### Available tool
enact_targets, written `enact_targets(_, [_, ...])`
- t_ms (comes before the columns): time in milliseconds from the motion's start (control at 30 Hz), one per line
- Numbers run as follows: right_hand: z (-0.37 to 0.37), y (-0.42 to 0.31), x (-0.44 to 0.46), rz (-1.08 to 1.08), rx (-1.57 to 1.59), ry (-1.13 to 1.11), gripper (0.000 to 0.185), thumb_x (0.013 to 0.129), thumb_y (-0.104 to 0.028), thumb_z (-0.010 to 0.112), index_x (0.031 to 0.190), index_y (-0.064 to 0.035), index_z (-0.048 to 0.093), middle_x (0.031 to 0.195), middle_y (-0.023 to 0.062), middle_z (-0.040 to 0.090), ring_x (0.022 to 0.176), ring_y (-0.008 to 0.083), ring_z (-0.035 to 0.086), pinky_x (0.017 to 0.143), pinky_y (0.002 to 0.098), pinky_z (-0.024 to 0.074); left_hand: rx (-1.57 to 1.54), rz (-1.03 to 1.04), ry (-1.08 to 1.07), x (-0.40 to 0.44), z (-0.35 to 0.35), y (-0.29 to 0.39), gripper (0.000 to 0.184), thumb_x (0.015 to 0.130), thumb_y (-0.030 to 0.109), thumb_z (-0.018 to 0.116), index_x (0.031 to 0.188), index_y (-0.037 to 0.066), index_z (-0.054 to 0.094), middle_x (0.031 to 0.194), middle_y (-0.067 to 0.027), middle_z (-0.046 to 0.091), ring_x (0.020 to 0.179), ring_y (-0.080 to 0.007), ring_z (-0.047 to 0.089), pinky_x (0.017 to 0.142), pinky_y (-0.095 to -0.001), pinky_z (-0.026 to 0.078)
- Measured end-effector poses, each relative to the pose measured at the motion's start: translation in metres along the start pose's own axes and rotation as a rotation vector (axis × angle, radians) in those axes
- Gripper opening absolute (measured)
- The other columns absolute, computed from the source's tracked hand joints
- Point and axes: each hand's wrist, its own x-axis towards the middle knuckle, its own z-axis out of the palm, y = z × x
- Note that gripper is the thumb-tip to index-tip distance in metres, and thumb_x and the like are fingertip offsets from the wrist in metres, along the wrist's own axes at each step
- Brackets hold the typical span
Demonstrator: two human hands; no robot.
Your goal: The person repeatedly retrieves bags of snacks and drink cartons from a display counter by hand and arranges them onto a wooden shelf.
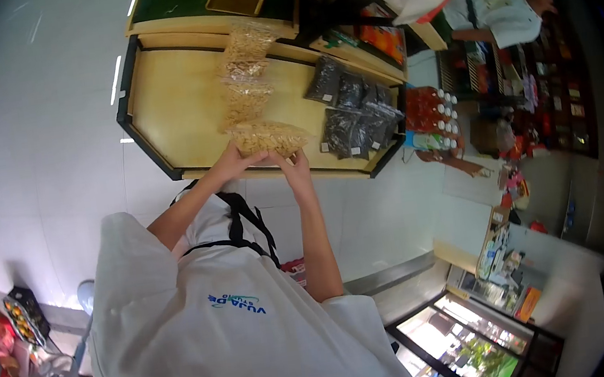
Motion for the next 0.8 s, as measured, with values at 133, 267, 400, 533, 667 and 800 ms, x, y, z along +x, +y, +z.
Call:
enact_targets(133, [0.007, 0.053, 0.053, 0.146, 0.145, -0.140, 0.051, 0.083, -0.025, 0.069, 0.124, -0.0067, 0.046, 0.097, -0.0040, 0.055, 0.069, 0.0011, 0.044, 0.054, 0.0175, 0.0328, 0.054, -0.080, 0.196, 0.013, -0.009, -0.029, 0.065, 0.084, 0.026, 0.067, 0.132, -0.001, 0.033, 0.124, -0.0097, 0.050, 0.112, -0.0166, 0.049, 0.093, -0.0295, 0.043])
enact_targets(267, [0.009, 0.111, 0.078, 0.284, 0.169, -0.253, 0.057, 0.083, -0.033, 0.067, 0.129, -0.0114, 0.041, 0.109, -0.0034, 0.053, 0.081, 0.0050, 0.049, 0.064, 0.0225, 0.0399, 0.059, -0.153, 0.373, 0.029, -0.004, -0.043, 0.078, 0.082, 0.031, 0.068, 0.137, -0.001, 0.023, 0.129, -0.0127, 0.045, 0.118, -0.0194, 0.045, 0.098, -0.0305, 0.038])
enact_targets(400, [0.008, 0.112, 0.073, 0.498, 0.268, -0.402, 0.069, 0.083, -0.030, 0.065, 0.139, -0.0220, 0.025, 0.131, -0.0019, 0.040, 0.117, 0.0152, 0.042, 0.091, 0.0361, 0.0380, 0.112, -0.330, 0.508, 0.035, -0.003, -0.072, 0.083, 0.081, 0.017, 0.064, 0.142, 0.001, 0.010, 0.135, -0.0149, 0.038, 0.118, -0.0214, 0.044, 0.097, -0.0323, 0.039])
enact_targets(533, [0.004, 0.134, 0.088, 0.534, 0.310, -0.352, 0.065, 0.083, -0.027, 0.064, 0.138, -0.0224, 0.029, 0.128, -0.0002, 0.043, 0.111, 0.0153, 0.046, 0.088, 0.0343, 0.0400, 0.067, -0.417, 0.581, 0.043, 0.017, -0.062, 0.087, 0.079, 0.007, 0.059, 0.145, 0.002, 0.001, 0.141, -0.0163, 0.030, 0.122, -0.0236, 0.042, 0.095, -0.0320, 0.042])
enact_targets(667, [0.000, 0.146, 0.102, 0.530, 0.256, -0.419, 0.062, 0.082, -0.028, 0.066, 0.135, -0.0201, 0.033, 0.122, 0.0021, 0.048, 0.107, 0.0180, 0.049, 0.087, 0.0338, 0.0422, 0.034, -0.548, 0.656, 0.035, 0.013, -0.076, 0.082, 0.084, 0.029, 0.057, 0.148, 0.024, 0.006, 0.121, -0.0093, 0.050, 0.092, -0.0173, 0.057, 0.069, -0.0315, 0.048])
enact_targets(800, [-0.004, 0.143, 0.114, 0.591, 0.299, -0.472, 0.061, 0.081, -0.029, 0.067, 0.132, -0.0155, 0.036, 0.119, 0.0041, 0.051, 0.106, 0.0222, 0.050, 0.090, 0.0361, 0.0435, 0.166, -0.554, 0.603, 0.017, 0.000, -0.097, 0.080, 0.083, 0.027, 0.058, 0.147, 0.023, 0.011, 0.124, -0.0115, 0.051, 0.090, -0.0170, 0.057, 0.069, -0.0306, 0.048])
